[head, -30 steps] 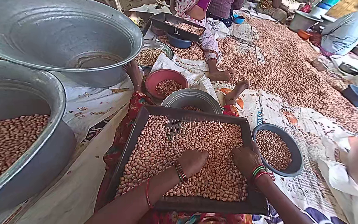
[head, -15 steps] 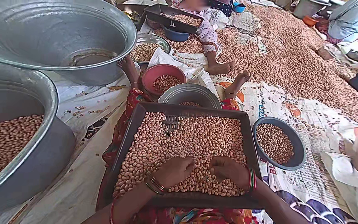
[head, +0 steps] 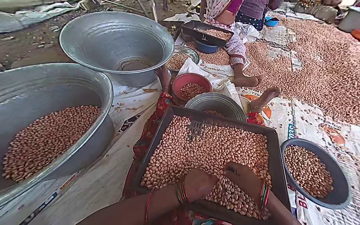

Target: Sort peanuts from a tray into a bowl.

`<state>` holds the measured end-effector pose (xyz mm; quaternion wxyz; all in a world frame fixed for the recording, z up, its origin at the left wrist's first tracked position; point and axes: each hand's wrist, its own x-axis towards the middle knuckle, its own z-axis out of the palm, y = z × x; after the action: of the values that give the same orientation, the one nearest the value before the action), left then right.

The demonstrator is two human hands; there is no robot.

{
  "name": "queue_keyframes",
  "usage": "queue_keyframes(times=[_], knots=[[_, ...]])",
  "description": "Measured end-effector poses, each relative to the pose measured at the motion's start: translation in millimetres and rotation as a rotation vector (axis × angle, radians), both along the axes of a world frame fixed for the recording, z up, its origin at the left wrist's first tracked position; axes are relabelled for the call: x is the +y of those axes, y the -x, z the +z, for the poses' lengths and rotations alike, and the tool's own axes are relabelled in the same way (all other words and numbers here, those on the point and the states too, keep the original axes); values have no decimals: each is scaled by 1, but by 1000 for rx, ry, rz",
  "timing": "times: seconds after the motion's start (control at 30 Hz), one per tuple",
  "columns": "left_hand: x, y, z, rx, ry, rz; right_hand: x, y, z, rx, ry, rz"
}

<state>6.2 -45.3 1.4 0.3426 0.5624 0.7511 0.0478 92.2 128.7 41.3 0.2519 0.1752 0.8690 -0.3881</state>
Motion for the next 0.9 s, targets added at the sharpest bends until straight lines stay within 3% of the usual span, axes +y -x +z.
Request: queue_keyframes(times=[0.03,0.07,0.2,0.23,0.3,0.37,0.43,0.5,0.57,0.63,0.77,0.83,0.9], knots=[[5,7,7,-158,103,122,-4,6,6,56,-39,4],[4,14,8,-335,81,292,-10,11,13,151,-76,16],[-13,28,7,-1303,-368,1009,-54,30,24,772,-258,151],[-18,30,11,-1477,-446,1091,-65,38,25,876,-305,190],[-31,37,4,-1672,-654,1060,-79,58,24,991,-351,220],[-48,48,2,-1630,-844,1073,-82,78,18,1027,-302,212],[-68,63,12,-1495,-1016,1264,-82,95,7,940,-190,225],[-89,81,26,-1338,-1105,1479,-90,109,-2,729,-119,283],[-108,90,34,-1091,-1084,1553,-104,124,-9,502,-141,376],[-126,91,34,-813,-970,1445,-117,138,-22,371,-207,484],[-143,85,31,-223,-507,1084,-132,153,-37,308,-314,609],[-141,82,35,-82,-266,914,-130,157,-36,256,-298,572],[-135,80,40,-74,-115,825,-120,158,-32,240,-171,435]])
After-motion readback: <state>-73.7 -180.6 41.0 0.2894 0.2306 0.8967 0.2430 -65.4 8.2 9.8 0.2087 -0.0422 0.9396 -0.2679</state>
